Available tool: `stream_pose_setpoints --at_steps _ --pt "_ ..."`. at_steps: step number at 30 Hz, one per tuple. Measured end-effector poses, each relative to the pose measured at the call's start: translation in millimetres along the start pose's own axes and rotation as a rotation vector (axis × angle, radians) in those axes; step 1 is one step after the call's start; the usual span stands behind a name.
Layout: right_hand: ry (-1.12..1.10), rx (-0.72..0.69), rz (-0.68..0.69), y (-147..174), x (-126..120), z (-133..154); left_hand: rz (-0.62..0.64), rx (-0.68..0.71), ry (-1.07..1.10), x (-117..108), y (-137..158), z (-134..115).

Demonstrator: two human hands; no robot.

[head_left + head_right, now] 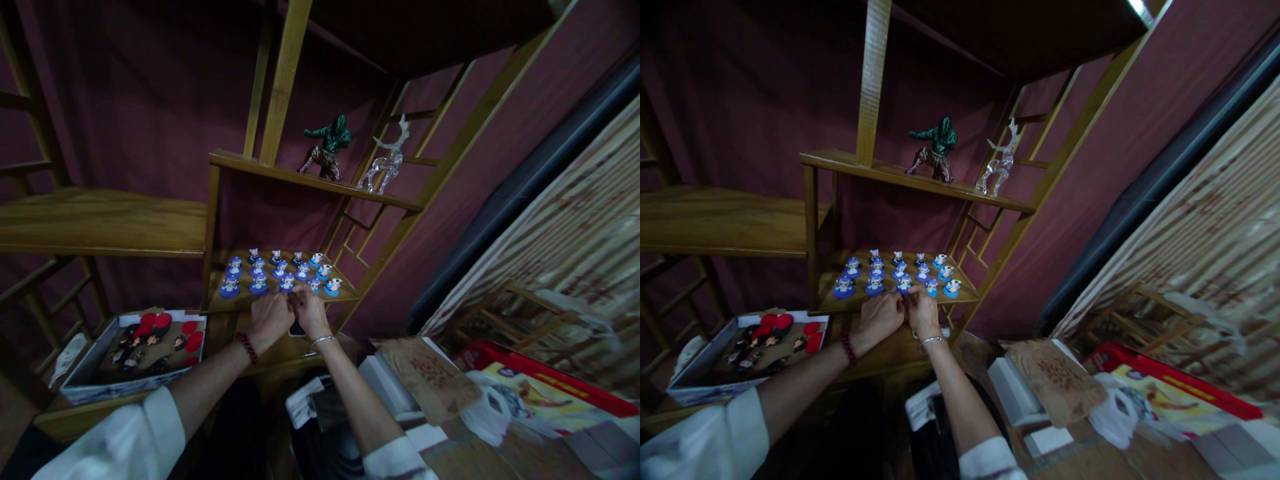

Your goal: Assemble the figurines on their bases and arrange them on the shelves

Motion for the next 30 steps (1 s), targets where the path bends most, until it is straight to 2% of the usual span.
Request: stream_pose_setpoints --at_steps 5,19,27,30 --pt "-0.028 -0.028 -0.011 -1.4 0.9 -2.4 0.005 -0.032 0.006 0.6 -1.8 -0.4" --pt "-0.035 -0.029 -0.037 4.2 -0.5 -3.2 -0.069 0.047 0.032 4.8 3.8 -1.7" --pt "-0.021 0.002 0.009 6.2 -1.3 0.6 -0.069 0.054 0.071 2.4 7.5 -1.4" --pt "-0.012 -0.016 -0.047 12.3 -2.5 3.5 -0.08 0.064 0.115 2.6 11.7 2.5"
Point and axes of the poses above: each hand's wrist, its own y-axis away from the middle knuckle, its own x-axis out of the palm, z = x × y, the point moved 4 cm from there along -y, towards the middle knuckle, and after that the axes turned 5 degrees about z, right-handed, at the moved point
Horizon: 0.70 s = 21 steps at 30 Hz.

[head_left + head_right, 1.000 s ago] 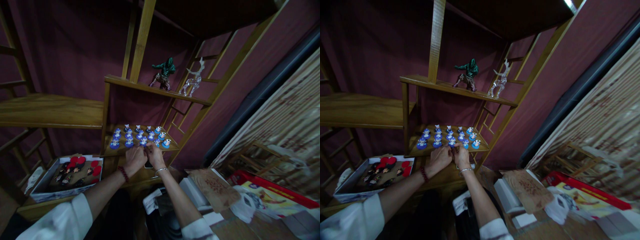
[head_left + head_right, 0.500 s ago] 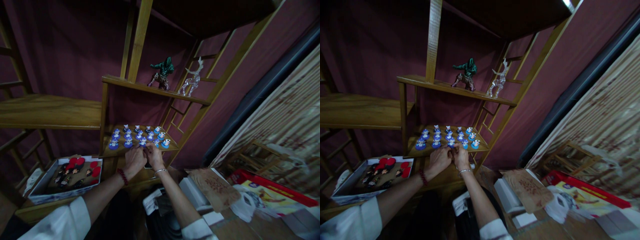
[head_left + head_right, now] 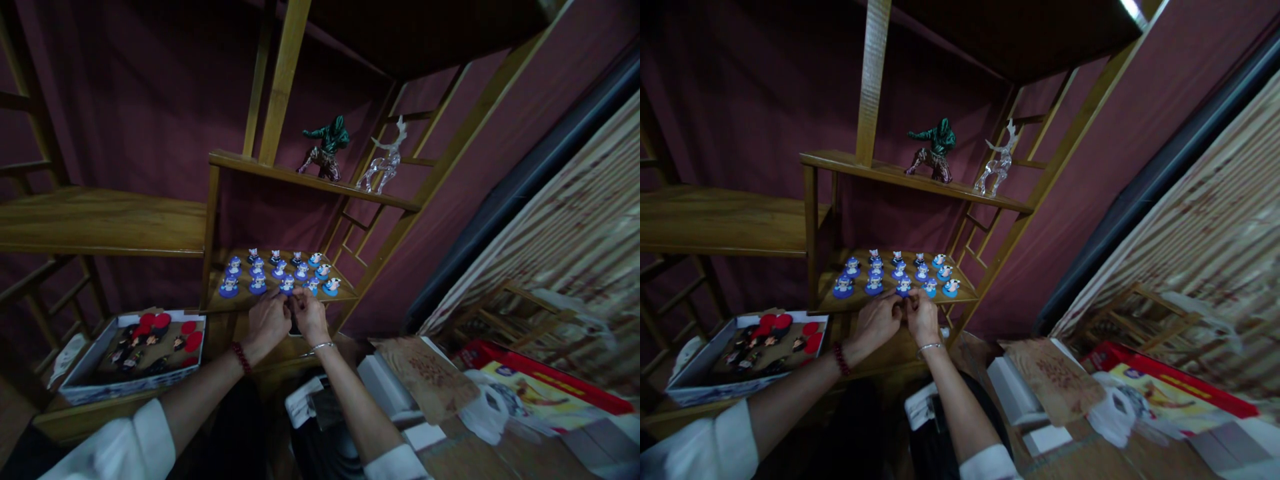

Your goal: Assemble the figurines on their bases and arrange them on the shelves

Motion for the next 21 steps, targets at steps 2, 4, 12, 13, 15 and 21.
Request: stream_pose_setpoints --at_steps 2,4,12,13,15,21 --pt "-0.009 -0.065 -0.073 6.7 -0.9 5.7 -0.036 0.025 0.033 -0.5 5.0 4.6" --pt "-0.016 -0.138 -0.11 13.7 1.2 13.8 -0.097 0.065 0.046 -1.8 11.1 10.6" --pt "0.006 -0.184 0.073 12.9 25.8 48.1 -0.279 0.073 -0.055 -17.8 28.3 37.2" --pt "0.026 -0.182 0.089 10.3 27.5 51.2 -0.258 0.053 -0.073 -20.3 28.5 38.4" --pt "0.08 -0.16 0.112 5.3 29.6 55.6 -0.194 0.008 -0.102 -24.9 28.1 39.4" --pt "0.292 -0.055 0.246 -6.3 32.1 61.4 -0.062 -0.102 -0.132 -34.3 25.0 38.7"
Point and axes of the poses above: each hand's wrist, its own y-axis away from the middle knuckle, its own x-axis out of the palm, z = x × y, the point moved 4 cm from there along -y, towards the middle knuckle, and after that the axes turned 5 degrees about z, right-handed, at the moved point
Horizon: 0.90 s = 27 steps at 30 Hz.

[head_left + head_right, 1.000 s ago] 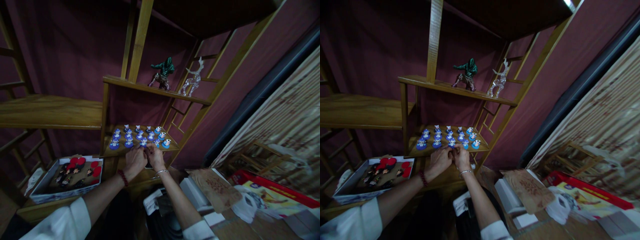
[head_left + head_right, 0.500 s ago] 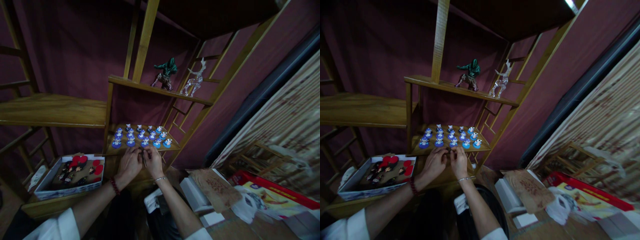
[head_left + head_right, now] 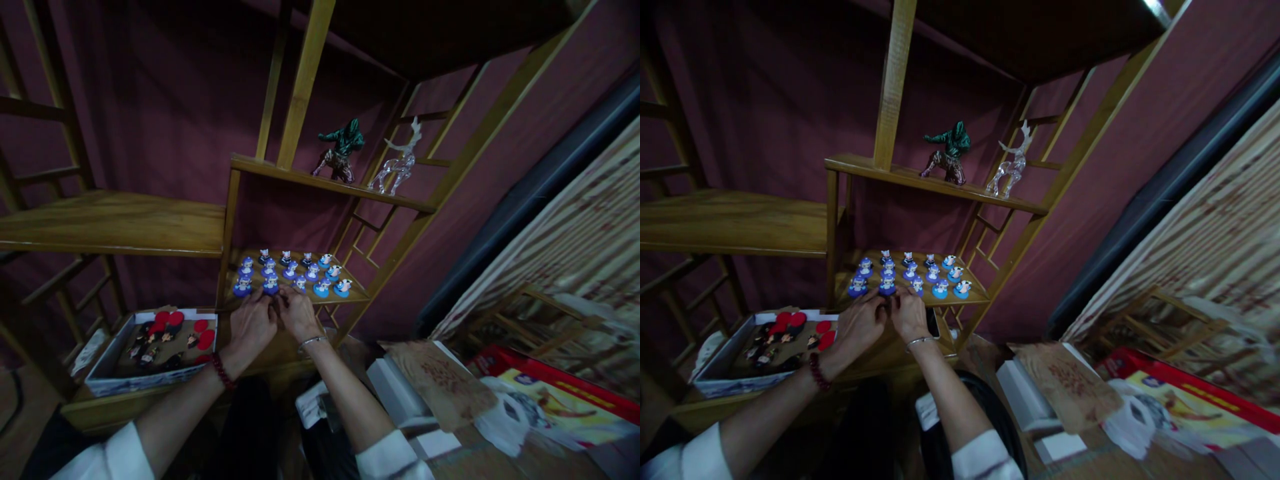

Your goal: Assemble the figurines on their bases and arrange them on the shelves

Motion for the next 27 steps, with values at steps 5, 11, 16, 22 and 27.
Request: stream_pose_setpoints --at_steps 5,11,16,22,27 --pt "0.102 0.033 0.106 -5.1 -4.7 5.8 0.052 -0.039 -0.027 -0.5 -4.5 2.4" --pt "0.144 0.054 0.158 -8.3 -5.3 9.9 0.084 -0.066 -0.05 0.0 -8.5 3.3" --pt "0.155 0.045 0.153 -9.8 -4.0 10.7 0.081 -0.085 -0.047 -1.7 -10.1 2.5" --pt "0.143 0.068 0.156 -10.2 -3.3 8.6 0.104 -0.129 -0.044 -2.1 -10.2 1.9" --pt "0.141 0.056 0.173 -11.3 -2.8 8.2 0.106 -0.13 -0.044 -0.1 -11.9 3.5"
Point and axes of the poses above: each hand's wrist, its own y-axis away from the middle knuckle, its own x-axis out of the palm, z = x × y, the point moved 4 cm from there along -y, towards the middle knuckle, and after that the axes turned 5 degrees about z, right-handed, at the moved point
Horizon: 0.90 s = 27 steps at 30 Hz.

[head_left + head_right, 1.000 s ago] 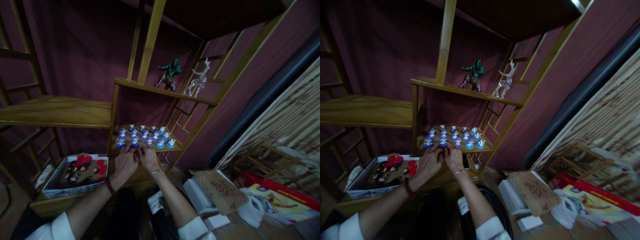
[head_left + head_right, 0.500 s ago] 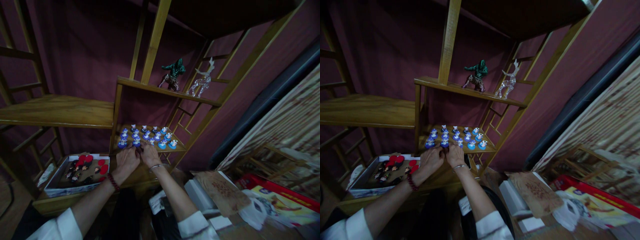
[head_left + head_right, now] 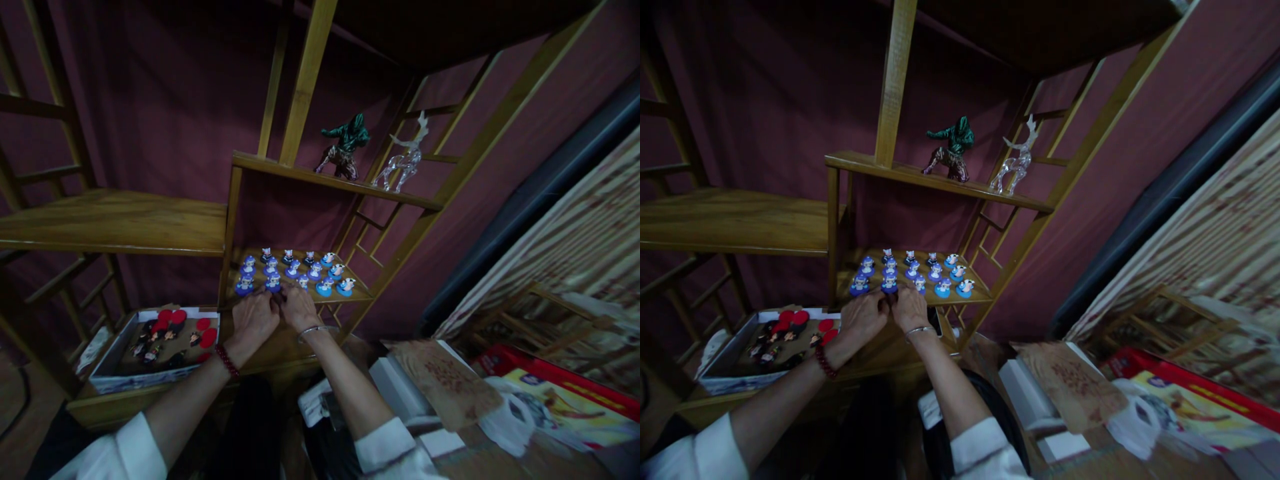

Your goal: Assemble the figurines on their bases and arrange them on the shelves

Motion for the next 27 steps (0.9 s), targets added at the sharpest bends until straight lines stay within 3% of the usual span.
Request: stream_pose_setpoints --at_steps 27 --pt "0.01 0.017 -0.011 3.2 -1.4 3.4 -0.048 0.03 0.003 2.1 4.3 -0.8"
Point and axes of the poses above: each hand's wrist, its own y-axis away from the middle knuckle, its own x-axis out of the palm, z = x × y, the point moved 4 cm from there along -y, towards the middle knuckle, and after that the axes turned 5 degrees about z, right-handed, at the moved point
